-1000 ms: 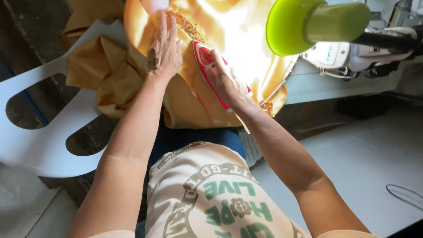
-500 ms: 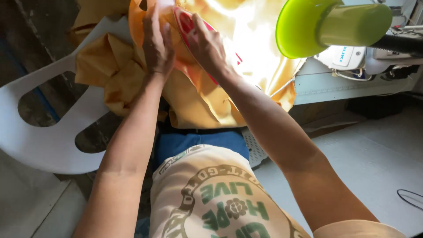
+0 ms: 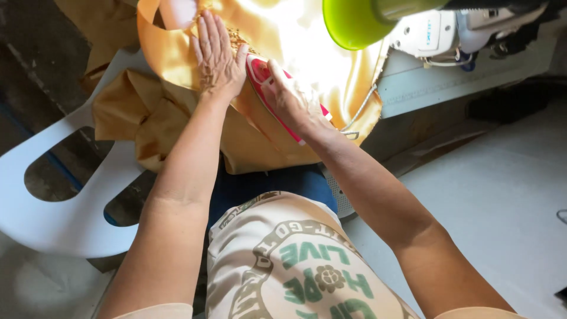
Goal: Ironing a piece of gold fabric with decorative trim on a work table
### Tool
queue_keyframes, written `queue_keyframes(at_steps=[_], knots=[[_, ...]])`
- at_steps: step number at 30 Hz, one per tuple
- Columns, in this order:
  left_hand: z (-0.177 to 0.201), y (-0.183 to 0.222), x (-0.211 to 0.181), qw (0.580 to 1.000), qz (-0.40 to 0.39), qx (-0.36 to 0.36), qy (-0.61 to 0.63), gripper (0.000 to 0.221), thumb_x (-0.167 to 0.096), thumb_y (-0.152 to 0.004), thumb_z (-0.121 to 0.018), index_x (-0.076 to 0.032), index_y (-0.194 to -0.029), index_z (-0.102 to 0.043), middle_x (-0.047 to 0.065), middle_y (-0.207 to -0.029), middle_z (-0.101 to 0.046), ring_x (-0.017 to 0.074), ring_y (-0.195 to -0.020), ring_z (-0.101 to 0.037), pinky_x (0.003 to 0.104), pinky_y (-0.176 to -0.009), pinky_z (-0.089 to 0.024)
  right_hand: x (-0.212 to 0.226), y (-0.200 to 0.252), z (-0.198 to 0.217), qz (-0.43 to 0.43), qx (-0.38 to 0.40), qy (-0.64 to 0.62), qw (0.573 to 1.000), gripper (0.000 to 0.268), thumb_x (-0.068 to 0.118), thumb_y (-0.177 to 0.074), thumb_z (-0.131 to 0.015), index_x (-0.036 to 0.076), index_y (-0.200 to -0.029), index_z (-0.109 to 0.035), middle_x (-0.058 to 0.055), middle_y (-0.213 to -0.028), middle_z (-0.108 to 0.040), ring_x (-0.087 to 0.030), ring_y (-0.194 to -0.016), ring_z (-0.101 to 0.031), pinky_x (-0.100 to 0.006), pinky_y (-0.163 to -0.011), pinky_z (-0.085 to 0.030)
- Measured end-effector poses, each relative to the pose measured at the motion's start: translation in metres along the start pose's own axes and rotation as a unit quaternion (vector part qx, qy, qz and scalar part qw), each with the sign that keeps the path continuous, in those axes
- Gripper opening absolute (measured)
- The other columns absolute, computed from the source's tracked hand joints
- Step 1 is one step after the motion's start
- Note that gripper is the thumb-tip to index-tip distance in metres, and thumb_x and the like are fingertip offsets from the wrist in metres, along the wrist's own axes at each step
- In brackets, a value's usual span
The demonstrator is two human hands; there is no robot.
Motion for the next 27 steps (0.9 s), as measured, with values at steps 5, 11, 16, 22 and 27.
queue_keyframes(at_steps=[5, 11, 16, 22, 27], knots=[[0.002, 0.005, -0.002, 0.996, 0.027, 0.041, -0.070, 0.091, -0.063, -0.122, -0.041, 0.000, -0.165, 0.009, 0.020, -0.170, 0.014, 0.0335, -0.162, 0.008, 0.051, -0.133, 0.001, -0.026, 0.028, -0.002, -0.022, -0.016, 0.087, 0.996, 0.050, 0.052, -0.104, -0.048, 0.026, -0.146, -0.038, -0.021, -0.095, -0.073, -0.050, -0.084, -0.070, -0.057, -0.077, -0.053], [0.004, 0.003, -0.004, 0.996, 0.042, 0.046, -0.066, 0.096, -0.066, -0.120, -0.044, 0.000, -0.166, 0.009, 0.019, -0.169, 0.016, 0.0312, -0.161, 0.011, 0.049, -0.133, 0.003, -0.060, 0.060, -0.006, 0.000, -0.066, 0.146, 0.987, 0.053, 0.047, -0.104, -0.056, 0.022, -0.148, -0.041, -0.018, -0.079, -0.071, -0.046, -0.067, -0.070, -0.056, -0.057, -0.055], [0.005, 0.008, 0.003, 0.999, 0.003, -0.007, 0.038, 0.092, -0.055, -0.120, -0.049, -0.002, -0.165, 0.010, 0.018, -0.171, 0.015, 0.0288, -0.162, 0.010, 0.045, -0.137, 0.002, -0.113, 0.126, 0.049, -0.137, 0.014, 0.034, 0.990, 0.066, 0.059, -0.091, -0.059, 0.030, -0.149, -0.045, -0.021, -0.100, -0.073, -0.047, -0.093, -0.069, -0.054, -0.082, -0.052], [0.031, 0.091, 0.036, 0.925, -0.072, -0.265, 0.262, 0.069, -0.017, -0.122, -0.060, -0.006, -0.167, -0.009, 0.018, -0.175, -0.011, 0.0358, -0.166, -0.015, 0.052, -0.141, -0.017, -0.274, 0.218, 0.106, -0.255, -0.202, -0.171, 0.930, 0.050, 0.035, -0.078, -0.089, 0.007, -0.114, -0.067, -0.006, -0.099, -0.076, -0.016, -0.086, -0.069, -0.031, -0.077, -0.053], [0.002, 0.168, 0.043, 0.905, 0.063, -0.317, 0.276, 0.057, -0.019, -0.119, -0.056, -0.002, -0.162, -0.021, 0.025, -0.167, -0.027, 0.0441, -0.156, -0.031, 0.051, -0.130, -0.030, -0.340, 0.224, 0.123, -0.209, -0.422, -0.196, 0.860, 0.040, 0.024, -0.092, -0.082, 0.002, -0.117, -0.061, -0.018, -0.108, -0.075, -0.035, -0.102, -0.071, -0.045, -0.091, -0.055]])
Point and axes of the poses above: each hand's wrist, its own y-axis away from the middle knuckle, its own z-axis out of the back of the hand, x = y × z, the point moved 7 cm from there along -y, towards the middle knuckle
